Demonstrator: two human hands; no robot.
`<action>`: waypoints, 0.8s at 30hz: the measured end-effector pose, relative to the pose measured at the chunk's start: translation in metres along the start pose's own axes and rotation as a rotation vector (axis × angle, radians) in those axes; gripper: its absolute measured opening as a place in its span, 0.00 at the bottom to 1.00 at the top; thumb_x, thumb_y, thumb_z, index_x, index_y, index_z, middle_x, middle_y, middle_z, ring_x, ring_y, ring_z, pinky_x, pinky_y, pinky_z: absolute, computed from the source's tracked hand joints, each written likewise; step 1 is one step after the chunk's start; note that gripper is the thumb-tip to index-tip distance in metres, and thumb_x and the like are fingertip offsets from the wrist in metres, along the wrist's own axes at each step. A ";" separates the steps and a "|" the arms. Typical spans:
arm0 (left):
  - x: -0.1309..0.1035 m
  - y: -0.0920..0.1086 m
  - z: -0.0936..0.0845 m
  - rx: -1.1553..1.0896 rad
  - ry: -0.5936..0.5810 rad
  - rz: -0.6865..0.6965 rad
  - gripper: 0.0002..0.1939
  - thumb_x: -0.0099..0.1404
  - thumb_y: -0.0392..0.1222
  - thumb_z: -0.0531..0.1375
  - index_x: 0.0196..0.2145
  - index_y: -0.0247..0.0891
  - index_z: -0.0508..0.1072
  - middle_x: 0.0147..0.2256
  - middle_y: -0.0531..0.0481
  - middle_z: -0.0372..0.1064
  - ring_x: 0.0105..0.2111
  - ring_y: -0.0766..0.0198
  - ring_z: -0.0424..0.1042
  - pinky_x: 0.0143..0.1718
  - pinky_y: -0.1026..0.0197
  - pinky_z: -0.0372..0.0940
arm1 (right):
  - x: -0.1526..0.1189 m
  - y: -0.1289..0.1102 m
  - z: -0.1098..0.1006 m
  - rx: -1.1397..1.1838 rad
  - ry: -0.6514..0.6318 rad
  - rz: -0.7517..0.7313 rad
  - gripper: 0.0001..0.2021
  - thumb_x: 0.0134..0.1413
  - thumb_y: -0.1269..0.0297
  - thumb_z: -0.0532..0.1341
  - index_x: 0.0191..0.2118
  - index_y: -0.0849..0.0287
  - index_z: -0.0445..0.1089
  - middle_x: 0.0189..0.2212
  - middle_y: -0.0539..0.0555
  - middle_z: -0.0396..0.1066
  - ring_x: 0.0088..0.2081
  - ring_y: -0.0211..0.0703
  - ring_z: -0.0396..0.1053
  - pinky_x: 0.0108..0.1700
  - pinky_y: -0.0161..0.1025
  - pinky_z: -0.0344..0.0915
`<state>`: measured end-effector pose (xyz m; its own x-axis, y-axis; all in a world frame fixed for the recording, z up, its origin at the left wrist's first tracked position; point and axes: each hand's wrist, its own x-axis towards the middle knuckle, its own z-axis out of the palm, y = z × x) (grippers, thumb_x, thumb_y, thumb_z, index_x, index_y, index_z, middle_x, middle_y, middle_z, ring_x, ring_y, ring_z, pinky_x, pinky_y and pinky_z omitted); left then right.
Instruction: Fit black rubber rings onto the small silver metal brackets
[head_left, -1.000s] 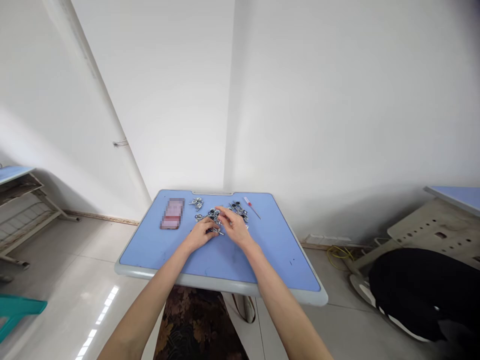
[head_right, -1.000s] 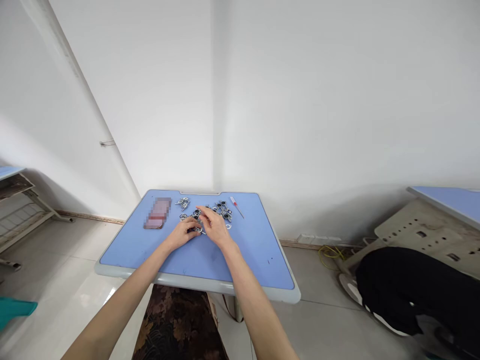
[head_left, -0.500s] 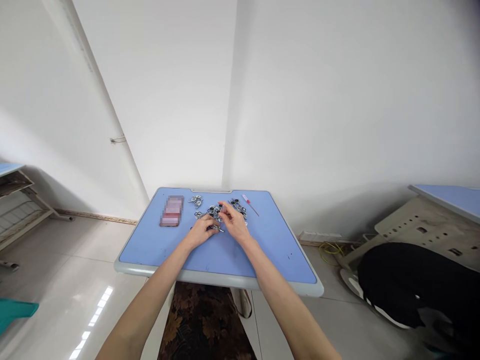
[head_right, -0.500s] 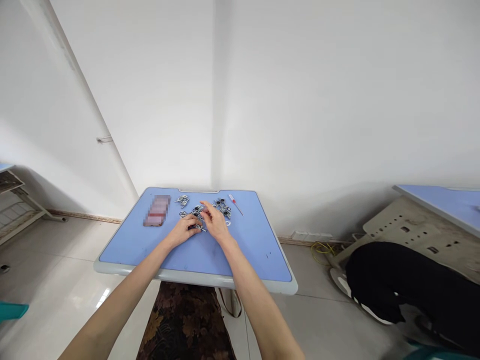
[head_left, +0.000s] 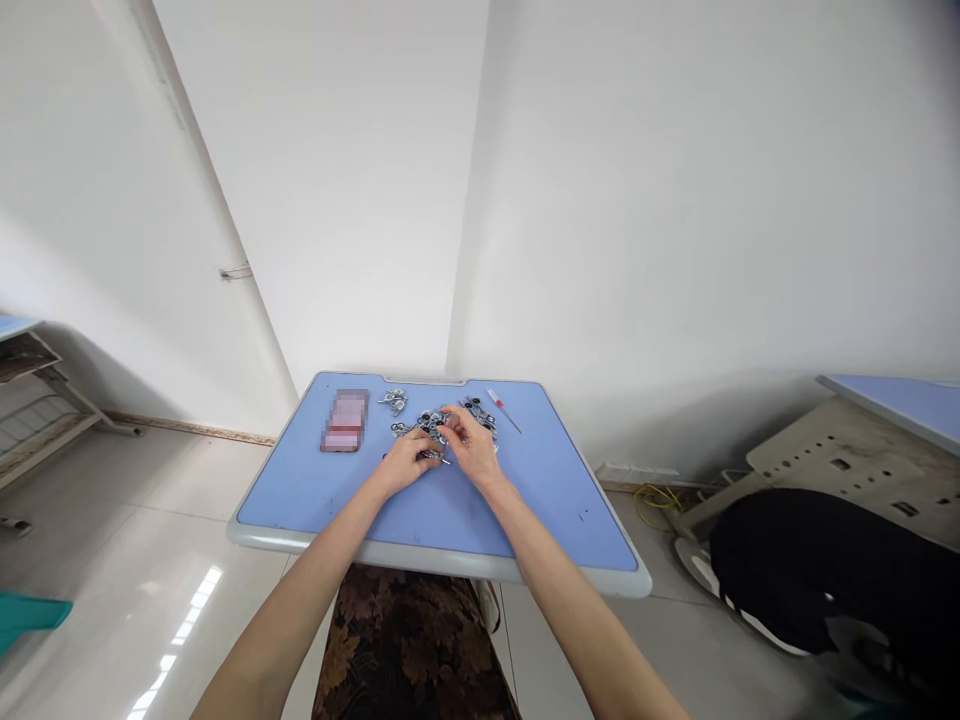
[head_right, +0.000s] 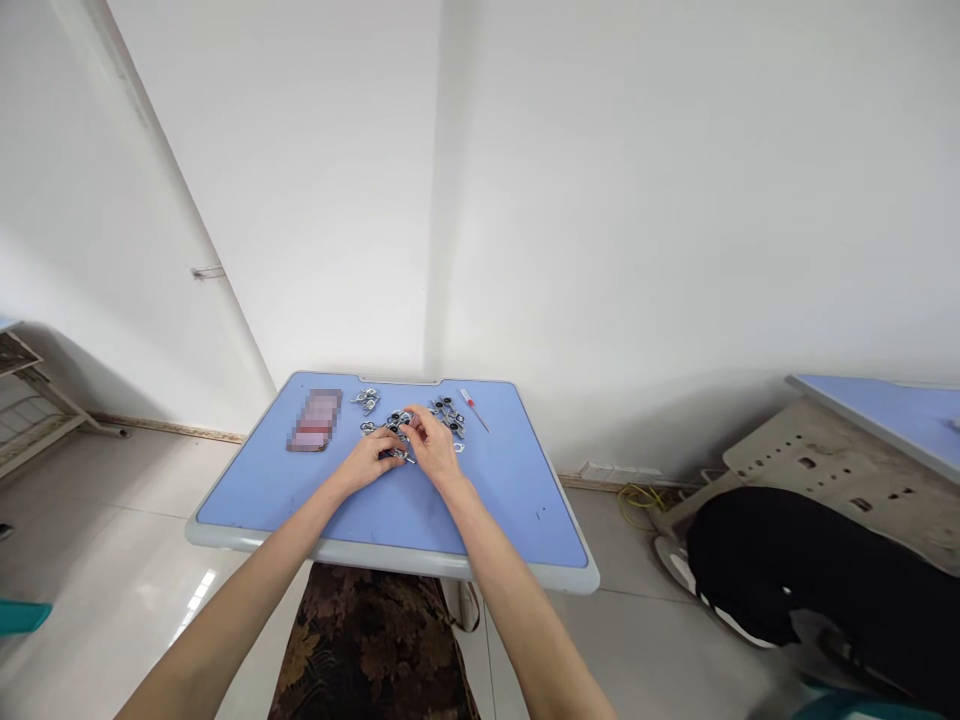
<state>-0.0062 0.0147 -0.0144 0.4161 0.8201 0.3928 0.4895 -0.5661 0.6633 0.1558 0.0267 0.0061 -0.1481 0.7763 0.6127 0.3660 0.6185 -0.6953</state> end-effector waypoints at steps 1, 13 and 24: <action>0.000 0.000 0.000 0.000 -0.002 0.002 0.08 0.58 0.36 0.62 0.37 0.38 0.76 0.40 0.46 0.68 0.41 0.59 0.69 0.46 0.56 0.64 | 0.001 0.000 0.001 -0.022 0.013 0.003 0.13 0.56 0.59 0.57 0.46 0.55 0.68 0.27 0.50 0.67 0.25 0.39 0.64 0.31 0.37 0.66; 0.000 0.003 -0.002 -0.019 -0.014 -0.022 0.08 0.58 0.35 0.62 0.37 0.38 0.77 0.41 0.46 0.69 0.41 0.59 0.69 0.45 0.57 0.64 | 0.000 -0.003 -0.012 0.079 -0.136 0.004 0.19 0.60 0.66 0.49 0.55 0.54 0.63 0.35 0.54 0.68 0.27 0.38 0.66 0.33 0.38 0.68; -0.003 0.007 -0.003 -0.007 -0.014 -0.010 0.07 0.59 0.35 0.62 0.37 0.38 0.76 0.40 0.46 0.68 0.41 0.60 0.69 0.45 0.58 0.64 | 0.001 -0.003 -0.009 -0.015 -0.079 -0.069 0.14 0.58 0.64 0.54 0.49 0.56 0.68 0.33 0.54 0.70 0.32 0.41 0.68 0.35 0.39 0.68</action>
<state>-0.0060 0.0090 -0.0092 0.4222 0.8244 0.3770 0.4881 -0.5571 0.6718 0.1625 0.0240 0.0119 -0.2453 0.7392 0.6272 0.3660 0.6697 -0.6462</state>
